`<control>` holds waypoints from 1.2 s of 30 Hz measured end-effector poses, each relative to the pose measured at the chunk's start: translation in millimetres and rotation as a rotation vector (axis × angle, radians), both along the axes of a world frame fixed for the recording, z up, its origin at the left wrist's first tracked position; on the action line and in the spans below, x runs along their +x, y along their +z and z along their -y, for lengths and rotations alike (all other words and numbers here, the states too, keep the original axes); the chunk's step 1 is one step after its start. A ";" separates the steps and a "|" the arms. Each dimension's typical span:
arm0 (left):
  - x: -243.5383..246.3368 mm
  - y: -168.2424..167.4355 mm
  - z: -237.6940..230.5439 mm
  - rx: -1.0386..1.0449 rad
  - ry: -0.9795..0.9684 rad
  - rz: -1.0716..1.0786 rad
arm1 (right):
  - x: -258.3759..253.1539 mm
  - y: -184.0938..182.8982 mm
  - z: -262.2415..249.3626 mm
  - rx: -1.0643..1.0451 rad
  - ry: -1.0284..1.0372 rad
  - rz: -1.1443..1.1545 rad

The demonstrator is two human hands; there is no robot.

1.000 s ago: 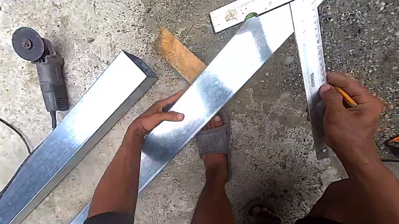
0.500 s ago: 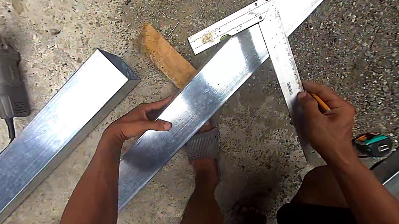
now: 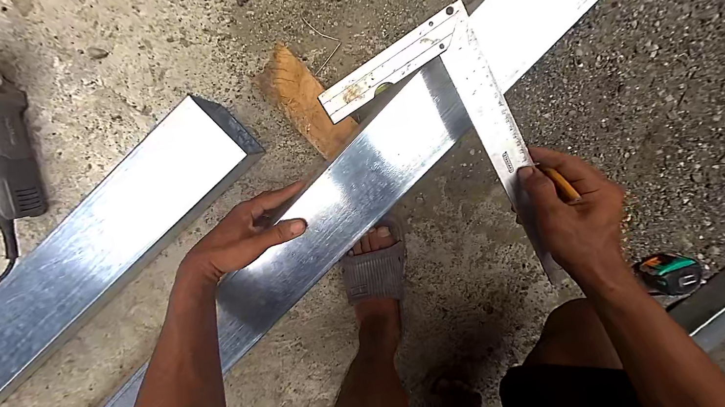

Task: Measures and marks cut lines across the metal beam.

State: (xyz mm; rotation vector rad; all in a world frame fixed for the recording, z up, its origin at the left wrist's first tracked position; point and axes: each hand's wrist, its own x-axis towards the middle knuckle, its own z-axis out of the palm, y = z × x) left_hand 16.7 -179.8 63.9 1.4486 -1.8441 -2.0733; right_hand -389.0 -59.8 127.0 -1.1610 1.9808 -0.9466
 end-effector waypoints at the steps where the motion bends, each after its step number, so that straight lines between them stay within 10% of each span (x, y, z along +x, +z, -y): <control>1: 1.6 0.9 -4.3 -0.096 0.012 0.041 | -0.2 -0.4 1.2 -0.010 0.009 -0.004; 6: -1.7 47.9 -4.7 -0.369 0.240 -0.158 | -2.7 11.1 13.7 -0.153 0.195 -0.010; 12: -39.3 131.1 2.0 -0.059 0.329 -0.770 | 3.6 59.9 66.6 -0.453 0.523 -0.116; 16: -55.7 154.5 -45.0 -0.056 0.484 -0.895 | 2.5 81.2 84.2 -0.638 0.331 -0.518; 23: -132.4 114.4 -106.7 -0.961 0.131 -0.300 | 59.1 53.3 -18.3 -0.480 0.259 0.528; 29: -134.7 35.3 -130.7 -1.080 -0.010 0.139 | 80.4 -25.1 -30.4 -0.063 -0.047 0.972; 36: -134.4 23.8 -119.0 -1.115 -0.048 0.397 | 88.9 -47.0 -8.2 0.105 -0.142 0.991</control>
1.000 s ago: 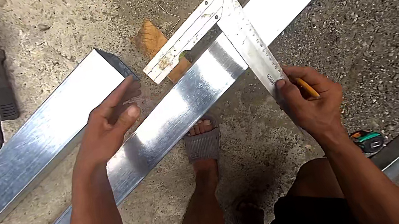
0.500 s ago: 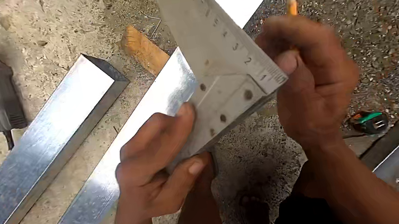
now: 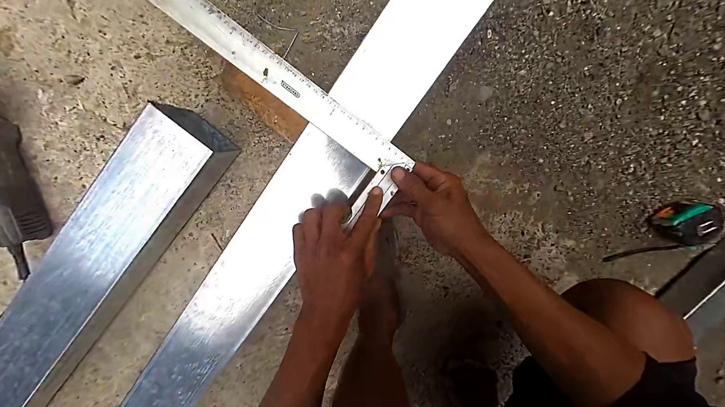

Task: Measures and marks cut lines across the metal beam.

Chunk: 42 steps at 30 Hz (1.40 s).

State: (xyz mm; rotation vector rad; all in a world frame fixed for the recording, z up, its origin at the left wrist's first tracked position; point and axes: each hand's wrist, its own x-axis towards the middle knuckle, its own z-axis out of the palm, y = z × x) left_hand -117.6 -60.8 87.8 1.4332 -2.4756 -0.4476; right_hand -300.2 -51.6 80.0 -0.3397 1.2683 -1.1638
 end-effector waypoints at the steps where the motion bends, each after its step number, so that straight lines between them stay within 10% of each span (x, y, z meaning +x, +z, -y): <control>1: -0.1 2.9 3.3 0.002 0.026 0.028 | -0.9 -2.5 2.6 -0.001 0.009 -0.024; 11: -3.7 -6.4 72.2 0.139 -0.070 0.132 | -4.0 -1.1 14.6 0.092 0.004 -0.097; 42: -0.7 -17.1 67.9 0.033 -0.053 0.026 | -16.9 9.4 15.4 0.151 0.158 -0.105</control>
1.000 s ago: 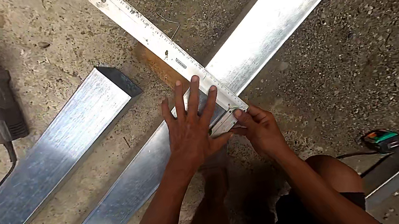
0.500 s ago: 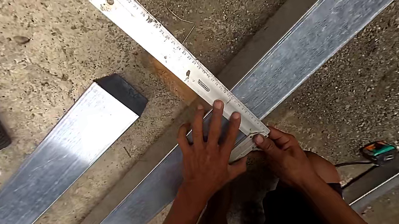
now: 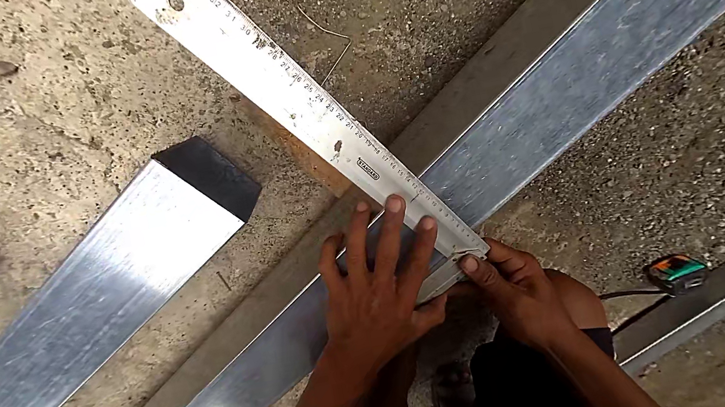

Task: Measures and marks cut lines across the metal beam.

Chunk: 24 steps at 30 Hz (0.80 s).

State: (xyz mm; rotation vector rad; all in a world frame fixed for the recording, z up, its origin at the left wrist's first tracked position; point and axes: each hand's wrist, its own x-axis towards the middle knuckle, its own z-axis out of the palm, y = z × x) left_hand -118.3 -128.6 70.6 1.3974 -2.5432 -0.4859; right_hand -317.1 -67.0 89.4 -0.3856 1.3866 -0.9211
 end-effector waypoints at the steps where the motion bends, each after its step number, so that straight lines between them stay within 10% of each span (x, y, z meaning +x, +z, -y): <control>1: 0.3 0.0 0.2 0.001 0.000 0.002 | -0.1 -0.4 -0.1 0.000 -0.001 0.004; 24: -1.4 0.9 2.7 0.014 -0.003 0.003 | 2.4 -3.7 -4.4 -0.030 -0.057 0.039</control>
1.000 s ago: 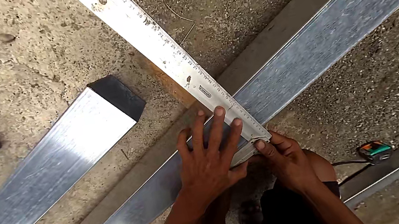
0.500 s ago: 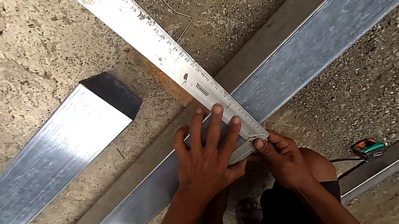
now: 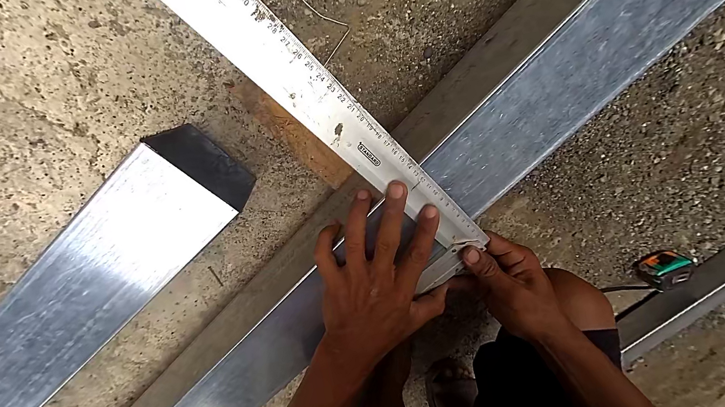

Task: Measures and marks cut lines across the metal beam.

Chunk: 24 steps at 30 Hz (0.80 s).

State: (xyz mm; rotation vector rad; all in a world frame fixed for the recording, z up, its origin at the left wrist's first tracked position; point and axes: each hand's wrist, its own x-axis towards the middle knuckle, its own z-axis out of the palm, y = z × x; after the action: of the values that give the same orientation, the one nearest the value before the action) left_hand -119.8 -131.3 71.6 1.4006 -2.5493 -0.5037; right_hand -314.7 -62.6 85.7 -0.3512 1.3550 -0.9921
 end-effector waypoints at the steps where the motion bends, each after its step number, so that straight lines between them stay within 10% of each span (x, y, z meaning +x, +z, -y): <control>1: 0.3 0.3 0.0 0.003 -0.001 0.002 | -0.1 -0.1 0.2 -0.001 0.005 -0.003; 19: 1.6 -0.8 -0.9 -0.008 0.001 0.004 | -3.5 0.0 0.6 0.009 0.014 0.006; 24: 0.3 -1.1 -0.5 -0.017 0.005 0.007 | -32.7 18.2 2.2 -0.278 0.099 -0.752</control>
State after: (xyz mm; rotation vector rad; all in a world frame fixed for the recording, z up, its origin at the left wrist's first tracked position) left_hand -119.5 -130.8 70.5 1.4046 -2.5490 -0.4760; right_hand -347.4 -64.8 103.9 -1.0704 1.8411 -1.0069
